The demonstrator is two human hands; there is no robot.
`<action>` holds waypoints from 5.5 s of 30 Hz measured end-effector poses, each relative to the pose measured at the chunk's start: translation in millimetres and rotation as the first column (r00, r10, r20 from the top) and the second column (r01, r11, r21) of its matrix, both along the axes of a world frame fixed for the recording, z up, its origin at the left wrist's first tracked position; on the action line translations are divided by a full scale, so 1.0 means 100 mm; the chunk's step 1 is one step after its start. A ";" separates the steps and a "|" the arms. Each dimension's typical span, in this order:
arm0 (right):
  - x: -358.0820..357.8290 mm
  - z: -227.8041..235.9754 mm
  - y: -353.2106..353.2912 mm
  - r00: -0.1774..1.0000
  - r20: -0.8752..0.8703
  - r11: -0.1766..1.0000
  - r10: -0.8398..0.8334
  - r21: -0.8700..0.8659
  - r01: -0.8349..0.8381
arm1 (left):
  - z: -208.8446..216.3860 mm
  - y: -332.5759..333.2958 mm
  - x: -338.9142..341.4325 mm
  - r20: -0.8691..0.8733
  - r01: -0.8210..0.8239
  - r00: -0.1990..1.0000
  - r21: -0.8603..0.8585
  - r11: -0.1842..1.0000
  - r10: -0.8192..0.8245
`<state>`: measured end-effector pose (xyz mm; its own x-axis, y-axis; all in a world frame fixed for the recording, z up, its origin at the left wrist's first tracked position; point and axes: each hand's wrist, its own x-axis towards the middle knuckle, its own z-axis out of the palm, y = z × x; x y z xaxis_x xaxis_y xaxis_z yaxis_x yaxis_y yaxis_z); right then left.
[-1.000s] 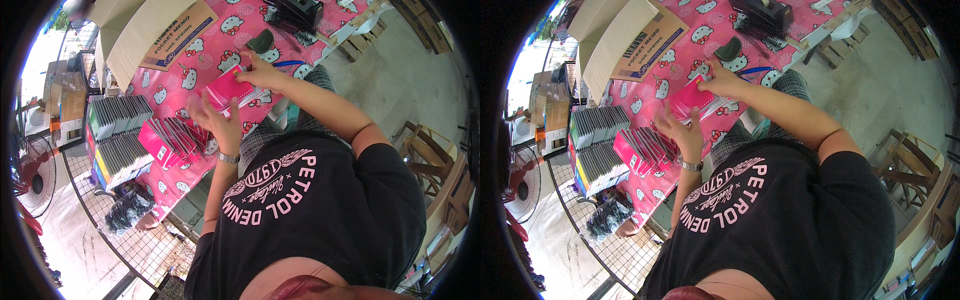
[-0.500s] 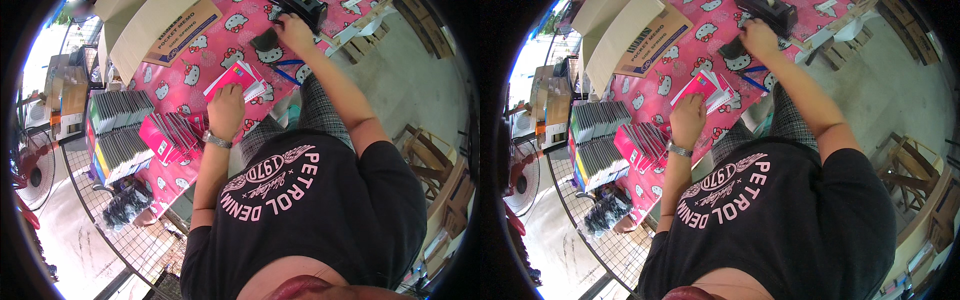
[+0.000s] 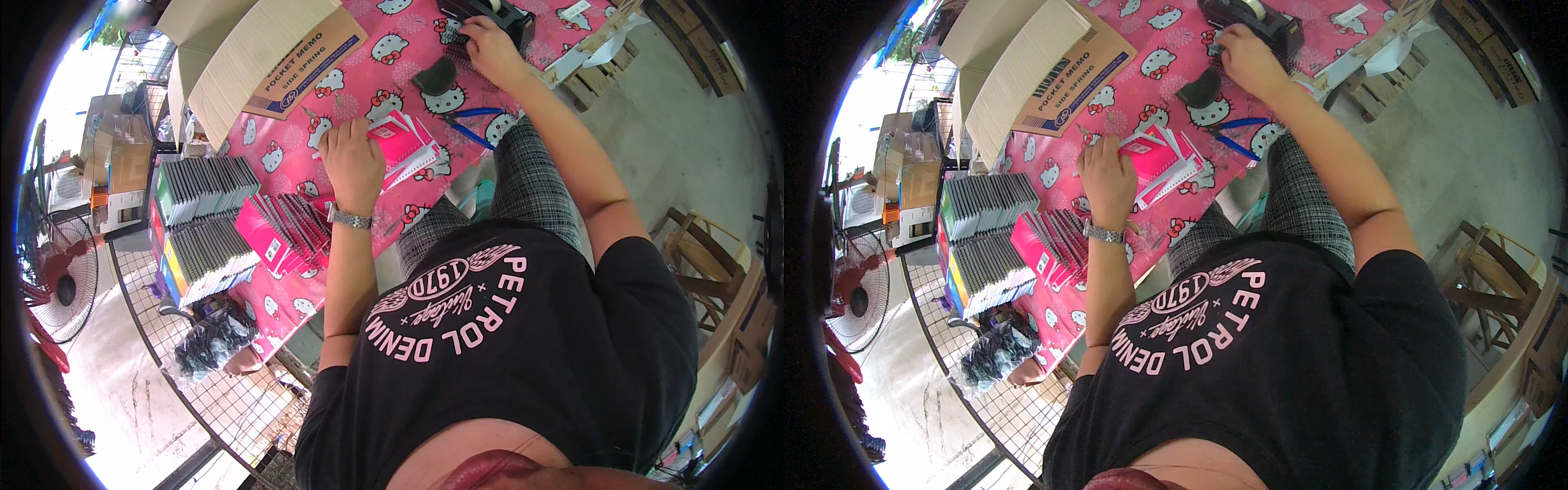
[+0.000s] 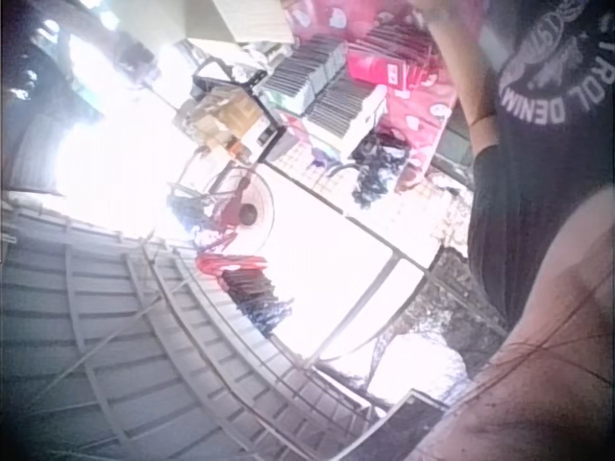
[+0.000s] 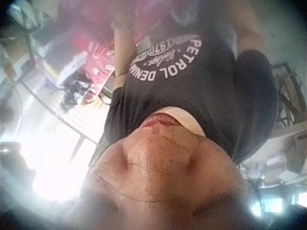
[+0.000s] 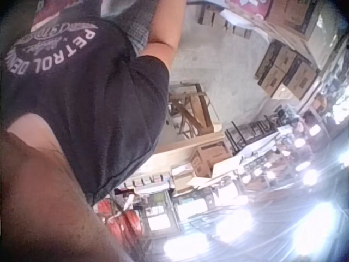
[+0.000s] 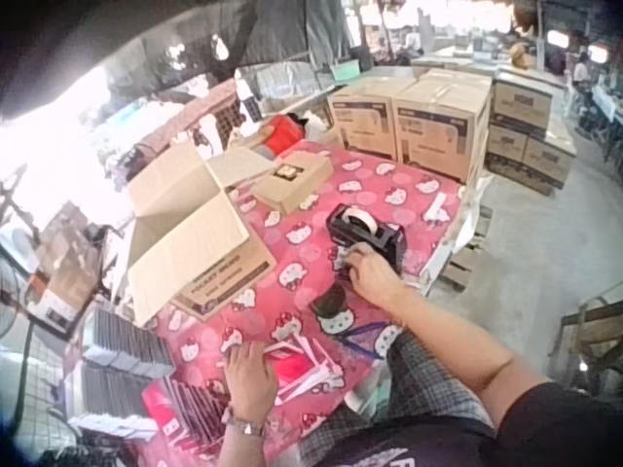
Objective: The person uses pliers to trim the ends of wire spirals on a series of small pink notebooks, picking each one from a stack and placing it into a new pile.
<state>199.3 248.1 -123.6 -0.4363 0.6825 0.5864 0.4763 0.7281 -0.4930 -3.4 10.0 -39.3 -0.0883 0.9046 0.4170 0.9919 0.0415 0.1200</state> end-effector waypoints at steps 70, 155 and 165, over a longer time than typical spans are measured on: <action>-0.35 0.69 -1.28 0.750 -0.294 0.719 0.592 -0.226 -0.657 | -0.02 -0.25 0.15 -0.009 -0.025 1.000 0.005 1.000 0.025; -0.42 0.92 -0.58 0.529 -0.461 -0.071 0.713 -0.798 -0.599 | -0.12 -0.22 0.12 0.150 -0.042 0.988 0.043 0.998 0.036; -0.47 0.96 -0.54 0.459 -0.503 -0.125 0.733 -0.762 -0.635 | -0.09 -0.21 0.11 0.170 -0.062 0.984 0.040 0.997 0.054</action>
<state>151.9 194.2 -27.9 -0.9980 -0.0129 -0.0616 0.0624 -0.0722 -0.9954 8.0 -10.7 -48.0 -0.2123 0.8765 0.4321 0.9534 0.0889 0.2882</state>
